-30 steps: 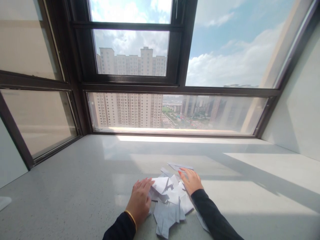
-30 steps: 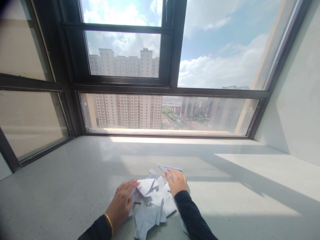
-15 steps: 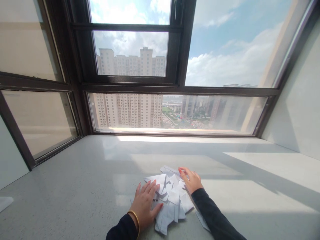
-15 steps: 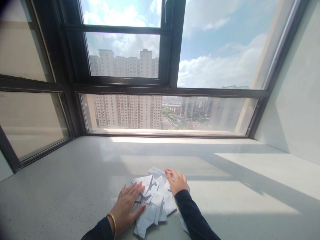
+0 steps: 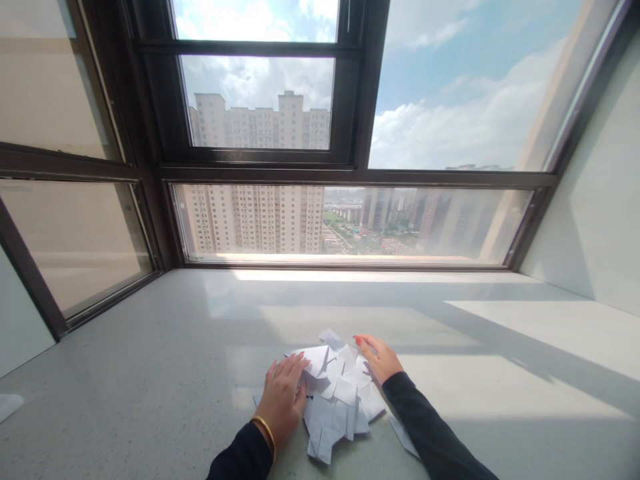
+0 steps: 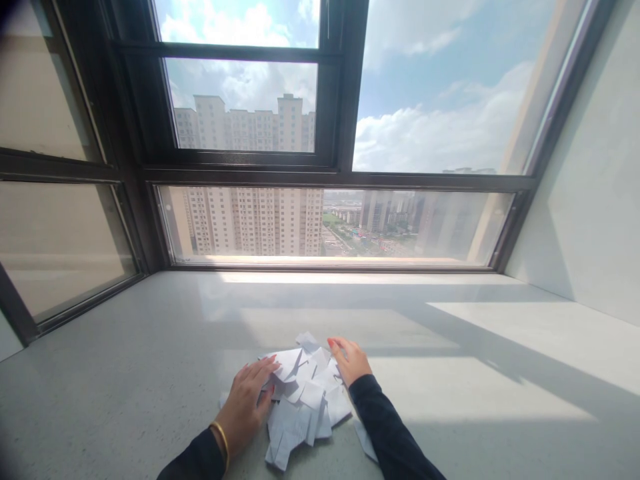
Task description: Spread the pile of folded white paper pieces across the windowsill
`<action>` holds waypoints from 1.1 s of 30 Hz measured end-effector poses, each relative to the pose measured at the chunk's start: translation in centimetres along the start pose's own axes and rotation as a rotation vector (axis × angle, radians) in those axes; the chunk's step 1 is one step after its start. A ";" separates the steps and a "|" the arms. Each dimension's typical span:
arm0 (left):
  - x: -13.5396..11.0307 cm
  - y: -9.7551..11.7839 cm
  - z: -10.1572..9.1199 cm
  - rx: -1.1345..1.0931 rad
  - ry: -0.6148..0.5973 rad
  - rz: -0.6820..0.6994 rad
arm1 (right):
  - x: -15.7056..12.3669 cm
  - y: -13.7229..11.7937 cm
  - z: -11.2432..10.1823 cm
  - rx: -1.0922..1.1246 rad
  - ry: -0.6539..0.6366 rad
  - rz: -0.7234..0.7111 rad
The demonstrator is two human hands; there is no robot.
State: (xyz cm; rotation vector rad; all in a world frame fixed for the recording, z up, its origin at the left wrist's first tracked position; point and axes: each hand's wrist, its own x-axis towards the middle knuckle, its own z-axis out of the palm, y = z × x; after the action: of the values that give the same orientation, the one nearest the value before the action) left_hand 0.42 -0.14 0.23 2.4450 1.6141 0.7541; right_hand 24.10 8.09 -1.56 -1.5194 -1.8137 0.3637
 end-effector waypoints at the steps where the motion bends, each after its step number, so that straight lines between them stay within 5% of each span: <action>1: 0.0 0.1 -0.1 -0.006 0.003 0.028 | 0.0 0.0 0.0 0.011 0.003 0.001; 9: -0.3 0.3 -0.3 -0.016 -0.140 0.232 | -0.4 -0.8 0.2 0.094 0.004 -0.004; 16: -0.3 0.3 -0.2 0.034 -0.097 0.030 | -0.4 -0.9 -0.2 0.113 0.046 -0.026; 23: 0.0 -0.3 0.3 0.078 0.016 -0.106 | -0.8 -1.5 0.1 0.149 -0.046 -0.093; 28: -0.2 0.1 -0.4 0.025 0.043 0.037 | -1.1 -2.1 0.3 0.174 -0.155 -0.211; 33: -0.9 1.4 -1.0 -0.010 -0.086 0.270 | -1.2 -2.4 0.2 0.146 -0.144 -0.180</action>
State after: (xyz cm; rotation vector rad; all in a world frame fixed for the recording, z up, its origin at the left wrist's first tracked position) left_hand 0.87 -1.74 1.26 2.6808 1.2626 0.6770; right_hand 22.21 6.40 -0.63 -1.2465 -1.9724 0.5164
